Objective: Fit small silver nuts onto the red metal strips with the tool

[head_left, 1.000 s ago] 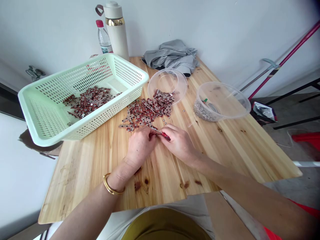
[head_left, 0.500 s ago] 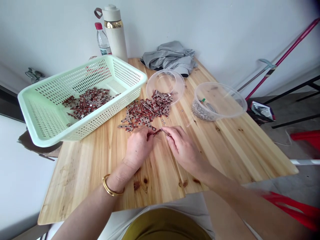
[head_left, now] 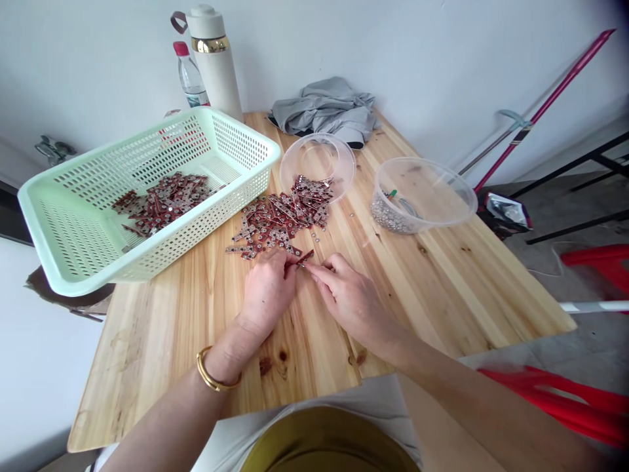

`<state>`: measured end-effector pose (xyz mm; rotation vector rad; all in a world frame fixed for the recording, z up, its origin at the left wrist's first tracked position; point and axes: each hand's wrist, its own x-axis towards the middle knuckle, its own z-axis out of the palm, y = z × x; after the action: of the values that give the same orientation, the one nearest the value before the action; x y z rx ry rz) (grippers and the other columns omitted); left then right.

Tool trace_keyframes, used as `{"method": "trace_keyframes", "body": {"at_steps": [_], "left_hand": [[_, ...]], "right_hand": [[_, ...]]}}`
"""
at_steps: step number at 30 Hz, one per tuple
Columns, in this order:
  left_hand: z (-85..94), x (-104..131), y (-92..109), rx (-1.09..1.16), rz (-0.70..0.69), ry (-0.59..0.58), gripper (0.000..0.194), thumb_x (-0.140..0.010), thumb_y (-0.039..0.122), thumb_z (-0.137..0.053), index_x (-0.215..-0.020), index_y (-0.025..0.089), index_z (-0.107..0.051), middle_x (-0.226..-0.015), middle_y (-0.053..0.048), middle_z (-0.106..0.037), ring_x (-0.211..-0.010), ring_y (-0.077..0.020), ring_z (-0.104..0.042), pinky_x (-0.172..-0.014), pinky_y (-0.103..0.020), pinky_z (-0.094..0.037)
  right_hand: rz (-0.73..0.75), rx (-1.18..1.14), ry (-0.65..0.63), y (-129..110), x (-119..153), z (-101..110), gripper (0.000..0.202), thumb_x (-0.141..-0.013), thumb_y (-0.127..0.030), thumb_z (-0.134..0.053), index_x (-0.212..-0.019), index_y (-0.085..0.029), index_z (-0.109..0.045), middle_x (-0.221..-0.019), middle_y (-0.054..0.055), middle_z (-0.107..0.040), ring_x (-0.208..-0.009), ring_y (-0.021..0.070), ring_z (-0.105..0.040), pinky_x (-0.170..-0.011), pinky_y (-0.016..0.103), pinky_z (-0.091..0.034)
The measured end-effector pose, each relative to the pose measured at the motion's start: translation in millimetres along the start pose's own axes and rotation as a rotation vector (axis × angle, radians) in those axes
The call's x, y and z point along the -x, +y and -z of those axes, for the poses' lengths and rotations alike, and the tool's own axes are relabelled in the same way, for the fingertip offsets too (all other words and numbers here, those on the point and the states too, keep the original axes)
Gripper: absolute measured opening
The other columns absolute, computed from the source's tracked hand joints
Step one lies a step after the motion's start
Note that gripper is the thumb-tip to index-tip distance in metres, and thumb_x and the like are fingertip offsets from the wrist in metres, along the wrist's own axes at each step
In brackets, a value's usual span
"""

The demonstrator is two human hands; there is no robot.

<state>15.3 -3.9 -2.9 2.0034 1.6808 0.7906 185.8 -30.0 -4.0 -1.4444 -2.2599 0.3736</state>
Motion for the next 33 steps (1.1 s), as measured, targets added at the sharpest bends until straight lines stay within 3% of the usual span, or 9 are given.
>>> {"method": "trace_keyframes", "body": {"at_steps": [8,15,23,29,33], "left_hand": [[0.1,-1,-2,0.051,-0.001,-0.001,0.015,-0.085,0.01,-0.059,-0.085,0.019,-0.07,-0.089,-0.004,-0.072,-0.087,-0.02,-0.064,-0.081,-0.033,-0.05],[-0.1,-2,-5,0.096,-0.008,0.001,0.015,-0.084,0.009,-0.059,-0.083,0.019,-0.07,-0.087,-0.003,-0.072,-0.086,-0.0196,-0.065,-0.081,-0.032,-0.049],[0.0,-1,-4,0.079,-0.007,0.024,0.016,-0.081,0.007,-0.06,-0.083,0.019,-0.07,-0.087,-0.003,-0.072,-0.084,-0.0204,-0.065,-0.079,-0.033,-0.049],[-1.4,-1,-6,0.06,-0.026,0.036,0.014,-0.082,0.007,-0.06,-0.083,0.018,-0.069,-0.086,-0.004,-0.072,-0.084,-0.0207,-0.065,-0.079,-0.034,-0.05],[-3.4,2,-4,0.029,-0.055,0.04,0.014,-0.083,0.007,-0.059,-0.083,0.018,-0.068,-0.086,-0.003,-0.071,-0.084,-0.0206,-0.065,-0.078,-0.033,-0.05]], "right_hand": [[0.001,0.129,-0.029,-1,1,-2,0.042,-0.094,-0.014,-0.04,-0.131,-0.026,-0.055,-0.094,0.006,-0.055,-0.07,0.0172,-0.055,-0.057,0.028,-0.042],[0.027,0.351,-0.041,-8,1,-7,0.042,-0.092,-0.01,-0.039,-0.129,-0.021,-0.057,-0.093,0.009,-0.058,-0.063,0.016,-0.05,-0.049,0.028,-0.034],[-0.059,0.101,-0.039,-8,0,3,0.041,-0.095,-0.013,-0.039,-0.129,-0.026,-0.058,-0.099,0.005,-0.058,-0.072,0.0155,-0.056,-0.062,0.027,-0.043],[-0.017,0.171,-0.084,-11,-2,1,0.041,-0.092,-0.009,-0.042,-0.126,-0.023,-0.06,-0.096,0.005,-0.057,-0.07,0.0161,-0.055,-0.06,0.027,-0.041],[0.024,0.164,-0.044,-12,-3,-1,0.037,-0.093,-0.009,-0.041,-0.12,-0.022,-0.062,-0.093,0.006,-0.059,-0.07,0.0171,-0.056,-0.06,0.027,-0.042]]}}
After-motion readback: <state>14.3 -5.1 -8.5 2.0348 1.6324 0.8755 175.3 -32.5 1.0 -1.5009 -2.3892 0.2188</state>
